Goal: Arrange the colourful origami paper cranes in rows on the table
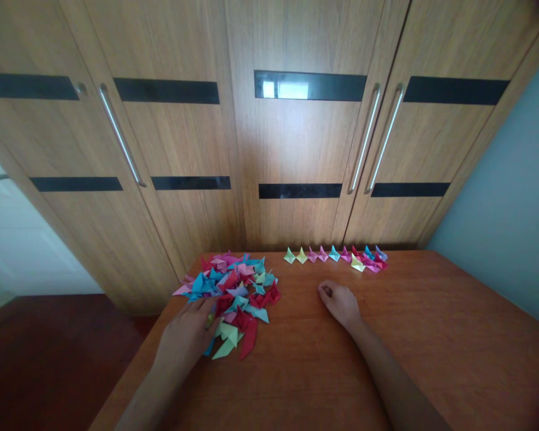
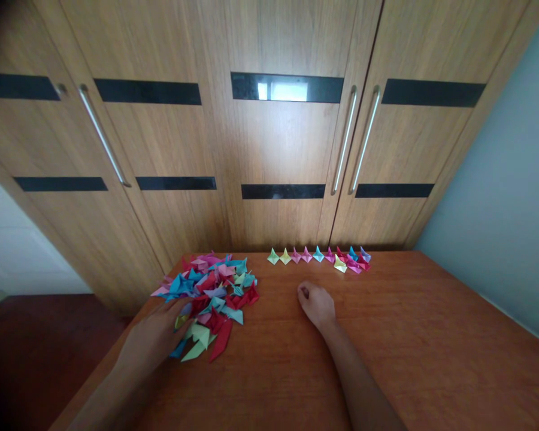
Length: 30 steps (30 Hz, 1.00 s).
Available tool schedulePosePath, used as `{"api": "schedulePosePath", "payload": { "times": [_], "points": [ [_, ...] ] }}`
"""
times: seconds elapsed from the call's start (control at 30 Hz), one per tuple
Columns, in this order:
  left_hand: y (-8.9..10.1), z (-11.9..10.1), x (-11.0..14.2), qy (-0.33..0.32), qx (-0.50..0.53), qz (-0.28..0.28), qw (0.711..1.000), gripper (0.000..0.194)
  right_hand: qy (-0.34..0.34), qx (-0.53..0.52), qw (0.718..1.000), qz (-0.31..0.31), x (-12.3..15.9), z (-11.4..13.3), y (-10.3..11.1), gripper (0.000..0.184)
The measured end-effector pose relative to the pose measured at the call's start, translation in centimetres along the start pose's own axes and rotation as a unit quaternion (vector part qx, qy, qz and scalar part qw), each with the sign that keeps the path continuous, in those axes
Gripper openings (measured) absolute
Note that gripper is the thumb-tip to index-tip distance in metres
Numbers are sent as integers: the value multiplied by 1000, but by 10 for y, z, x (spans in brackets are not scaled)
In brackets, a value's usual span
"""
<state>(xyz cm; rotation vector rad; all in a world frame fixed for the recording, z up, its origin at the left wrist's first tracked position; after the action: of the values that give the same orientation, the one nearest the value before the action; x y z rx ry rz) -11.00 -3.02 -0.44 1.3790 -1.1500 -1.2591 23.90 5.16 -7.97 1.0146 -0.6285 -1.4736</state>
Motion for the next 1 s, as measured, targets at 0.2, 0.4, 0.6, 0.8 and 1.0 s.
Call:
{"api": "schedulePosePath", "payload": {
  "times": [0.2, 0.4, 0.6, 0.8, 1.0],
  "points": [
    [-3, 0, 1, 16, -27, 6, 999, 33, -3, 0, 1000, -3, 0, 1, 0, 14],
    [-10, 2, -1, 15, -21, 29, 999, 35, 7, 2, 1000, -5, 1, 2, 1, 14],
    [-8, 6, -1, 18, -18, 15, 1000, 32, -2, 0, 1000, 3, 1, 1, 1, 15],
    [-10, 5, -6, 41, -28, 20, 999, 35, 0, -3, 1000, 1, 0, 0, 0, 14],
    [-14, 3, -15, 50, -43, 46, 997, 37, 2, -3, 1000, 0, 1, 1, 1, 14]
  ]
}}
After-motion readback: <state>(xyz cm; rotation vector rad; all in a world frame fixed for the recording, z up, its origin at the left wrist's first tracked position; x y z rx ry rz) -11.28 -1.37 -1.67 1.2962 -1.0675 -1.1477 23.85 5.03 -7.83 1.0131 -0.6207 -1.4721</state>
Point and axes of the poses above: each hand's wrist, its own x-axis away from the middle knuckle, its own y-axis out of the back of the hand, z = x × y, the point moved 6 cm from there along -x, towards the middle knuckle, and after that the axes turned 6 degrees about y, right-handed, at the moved point
